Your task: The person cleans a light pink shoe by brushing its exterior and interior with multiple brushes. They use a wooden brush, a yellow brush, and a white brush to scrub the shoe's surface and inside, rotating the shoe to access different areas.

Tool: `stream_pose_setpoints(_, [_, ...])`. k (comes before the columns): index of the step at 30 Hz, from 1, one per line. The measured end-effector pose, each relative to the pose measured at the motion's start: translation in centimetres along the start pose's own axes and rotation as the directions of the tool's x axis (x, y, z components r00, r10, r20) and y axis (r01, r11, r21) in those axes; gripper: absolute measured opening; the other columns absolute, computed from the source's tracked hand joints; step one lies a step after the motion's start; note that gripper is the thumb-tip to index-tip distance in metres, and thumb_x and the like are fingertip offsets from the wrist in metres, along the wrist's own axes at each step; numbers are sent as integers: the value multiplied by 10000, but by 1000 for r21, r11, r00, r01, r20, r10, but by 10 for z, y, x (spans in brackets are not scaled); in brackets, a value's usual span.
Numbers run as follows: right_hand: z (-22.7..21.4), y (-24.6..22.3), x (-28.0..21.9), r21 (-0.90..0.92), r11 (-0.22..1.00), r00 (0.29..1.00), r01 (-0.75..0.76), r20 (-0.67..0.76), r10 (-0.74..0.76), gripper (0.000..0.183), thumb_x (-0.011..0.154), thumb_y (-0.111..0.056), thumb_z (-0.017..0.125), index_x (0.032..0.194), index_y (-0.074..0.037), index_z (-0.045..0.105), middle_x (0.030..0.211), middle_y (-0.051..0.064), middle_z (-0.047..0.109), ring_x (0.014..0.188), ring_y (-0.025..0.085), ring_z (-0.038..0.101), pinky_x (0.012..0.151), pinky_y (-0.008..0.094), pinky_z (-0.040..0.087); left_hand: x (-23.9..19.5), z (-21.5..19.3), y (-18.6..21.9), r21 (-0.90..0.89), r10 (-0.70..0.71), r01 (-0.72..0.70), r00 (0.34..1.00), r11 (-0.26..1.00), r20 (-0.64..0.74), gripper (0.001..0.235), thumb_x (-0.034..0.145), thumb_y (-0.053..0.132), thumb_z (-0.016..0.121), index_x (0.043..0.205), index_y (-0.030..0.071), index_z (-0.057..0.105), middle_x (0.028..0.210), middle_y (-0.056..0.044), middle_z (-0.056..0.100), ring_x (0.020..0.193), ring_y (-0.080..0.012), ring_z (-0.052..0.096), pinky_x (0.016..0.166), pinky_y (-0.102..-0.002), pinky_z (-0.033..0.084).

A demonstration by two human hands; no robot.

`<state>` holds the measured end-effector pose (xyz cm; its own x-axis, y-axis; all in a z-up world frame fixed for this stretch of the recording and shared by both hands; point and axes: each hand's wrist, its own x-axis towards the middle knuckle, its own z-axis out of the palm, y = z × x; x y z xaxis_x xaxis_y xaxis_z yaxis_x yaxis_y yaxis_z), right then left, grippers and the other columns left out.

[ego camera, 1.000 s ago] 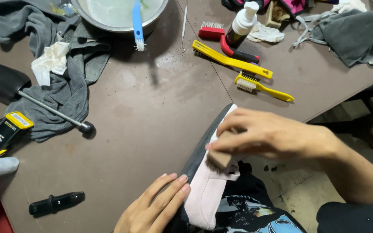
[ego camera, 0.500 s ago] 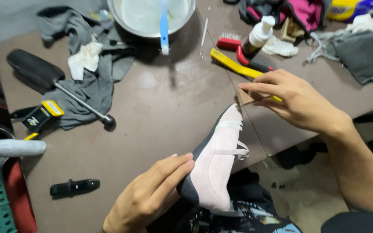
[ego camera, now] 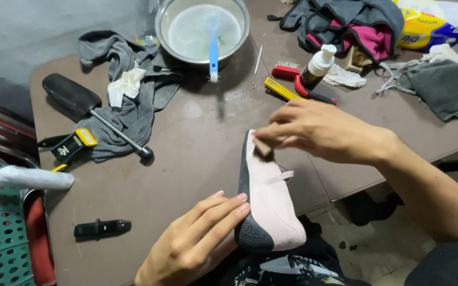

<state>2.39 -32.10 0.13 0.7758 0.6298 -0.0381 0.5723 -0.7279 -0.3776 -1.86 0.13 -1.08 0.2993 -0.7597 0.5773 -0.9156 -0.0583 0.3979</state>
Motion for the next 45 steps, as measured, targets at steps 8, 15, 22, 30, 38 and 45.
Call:
stream_pose_setpoints(8, [-13,-48,-16,522,804,943,283,0,-332,387,1017,-107,584,1389,-211,593,1207,84,645,1100,264,592,892,397,530,-10,9,6,37,-11,13,999,999,-39,263,1012,46,613,1229,-101,635,1237,-230,697,1074,-293,712,1028,-473,605])
stream_pose_setpoints(15, [41,35,-13,-132,989,993,-66,-101,53,459,970,-192,662,1422,-233,596,1191,71,647,948,279,537,816,422,457,-35,32,22,-76,-74,78,995,994,60,404,1112,189,393,1275,-26,693,1287,-202,691,1049,-300,704,1061,-532,533])
stream_pose_setpoints(22, [29,2,-15,555,789,962,263,-87,-260,333,1018,-159,570,1340,-121,648,1261,119,649,1182,272,617,984,380,539,-63,57,17,19,-44,44,998,999,-38,257,1078,124,496,1241,66,685,1262,-117,707,908,-236,726,996,-494,595])
stream_pose_setpoints(30, [54,51,-1,-214,973,965,-92,-261,33,463,963,-182,713,1413,-267,646,1252,123,647,1013,320,505,830,450,482,-94,76,21,54,-97,104,989,993,-113,250,971,92,752,1209,128,684,1272,-42,677,833,-187,682,960,-452,637])
stream_pose_setpoints(38, [75,64,8,-180,983,984,40,-165,-71,615,953,-127,708,1492,-358,520,1281,154,628,1049,280,581,773,409,546,-113,95,20,69,-115,130,976,989,-184,317,926,36,787,1203,148,683,1249,-10,664,823,-154,654,934,-418,667])
stream_pose_setpoints(45, [53,21,12,405,905,980,133,-190,-59,422,994,-142,654,1408,-208,608,1280,110,611,1163,239,628,982,356,546,-142,107,13,84,-111,132,969,988,-221,416,874,19,853,1209,137,636,1252,-32,642,797,-166,661,909,-447,683])
